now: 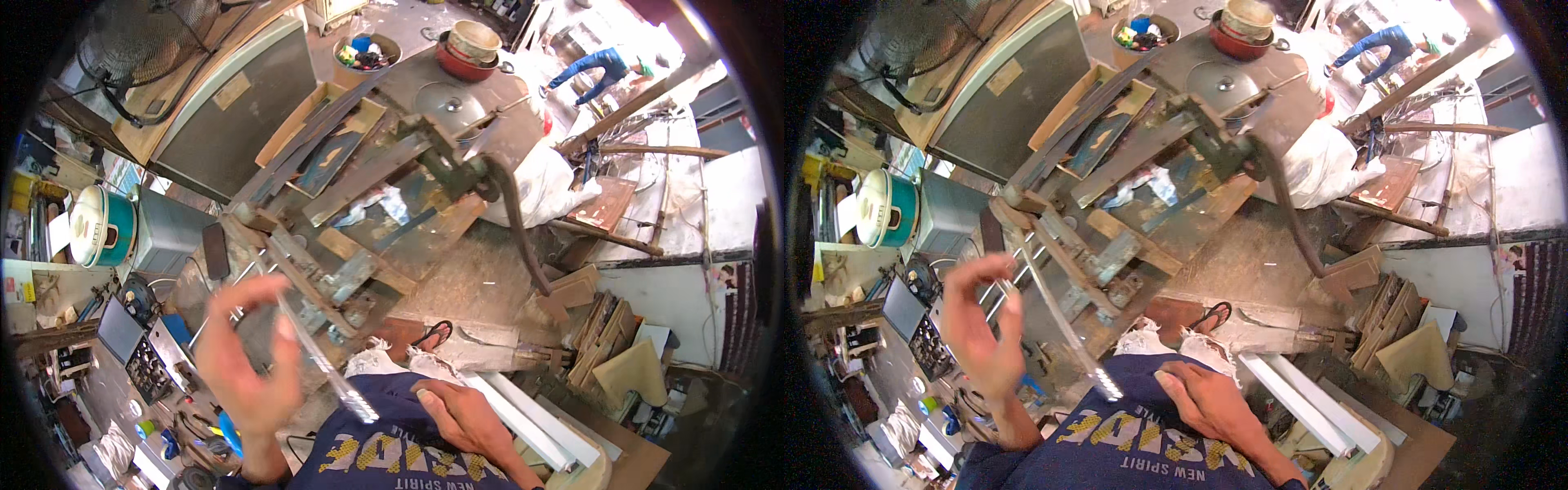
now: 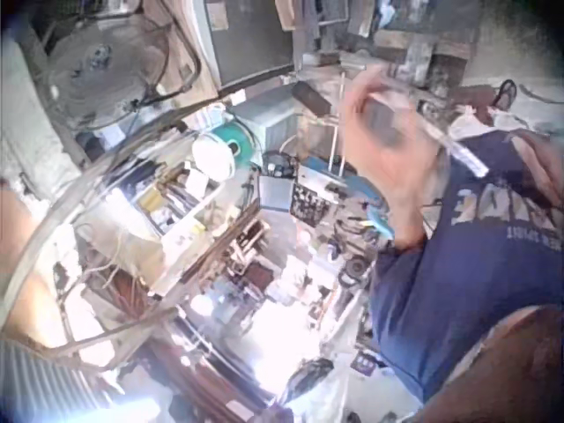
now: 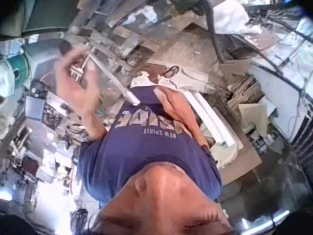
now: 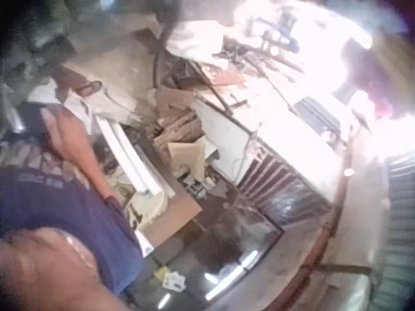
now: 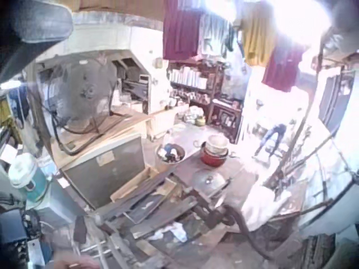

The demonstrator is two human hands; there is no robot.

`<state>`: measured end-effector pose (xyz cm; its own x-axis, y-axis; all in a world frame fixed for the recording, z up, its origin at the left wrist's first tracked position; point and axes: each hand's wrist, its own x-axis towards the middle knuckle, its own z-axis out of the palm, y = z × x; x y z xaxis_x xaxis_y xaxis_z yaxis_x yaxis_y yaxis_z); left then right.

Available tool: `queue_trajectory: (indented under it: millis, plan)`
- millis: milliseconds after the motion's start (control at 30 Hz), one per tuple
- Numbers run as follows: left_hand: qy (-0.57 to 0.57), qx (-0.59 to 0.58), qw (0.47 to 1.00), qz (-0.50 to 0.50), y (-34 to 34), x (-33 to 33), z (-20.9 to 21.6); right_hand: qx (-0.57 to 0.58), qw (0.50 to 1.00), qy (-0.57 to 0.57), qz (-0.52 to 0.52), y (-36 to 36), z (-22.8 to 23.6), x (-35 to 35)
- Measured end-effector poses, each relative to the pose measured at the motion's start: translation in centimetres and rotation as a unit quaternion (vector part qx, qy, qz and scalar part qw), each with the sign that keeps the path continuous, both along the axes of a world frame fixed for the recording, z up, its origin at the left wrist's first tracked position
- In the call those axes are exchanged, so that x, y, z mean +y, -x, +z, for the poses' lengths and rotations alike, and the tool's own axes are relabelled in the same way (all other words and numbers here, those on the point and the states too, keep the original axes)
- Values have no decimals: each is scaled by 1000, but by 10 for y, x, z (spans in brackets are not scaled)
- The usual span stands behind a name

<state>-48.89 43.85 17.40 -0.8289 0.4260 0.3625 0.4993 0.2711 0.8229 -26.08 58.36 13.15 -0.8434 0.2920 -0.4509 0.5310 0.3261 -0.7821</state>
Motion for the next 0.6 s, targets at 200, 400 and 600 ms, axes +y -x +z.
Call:
queue_trajectory:
  millis: [200, 400, 600]
  plan:
    - [1, -156, 973, -169, -140, 134, -37, -75, 988, -138, 3, -107, -23, 104]
    - [112, -147, 970, -158, -115, 210, -196, -88, 973, -175, -123, -186, -38, 189]
    - [-55, -10, 993, -102, 6, 372, -181, -121, 927, -160, -315, -238, -111, 254]
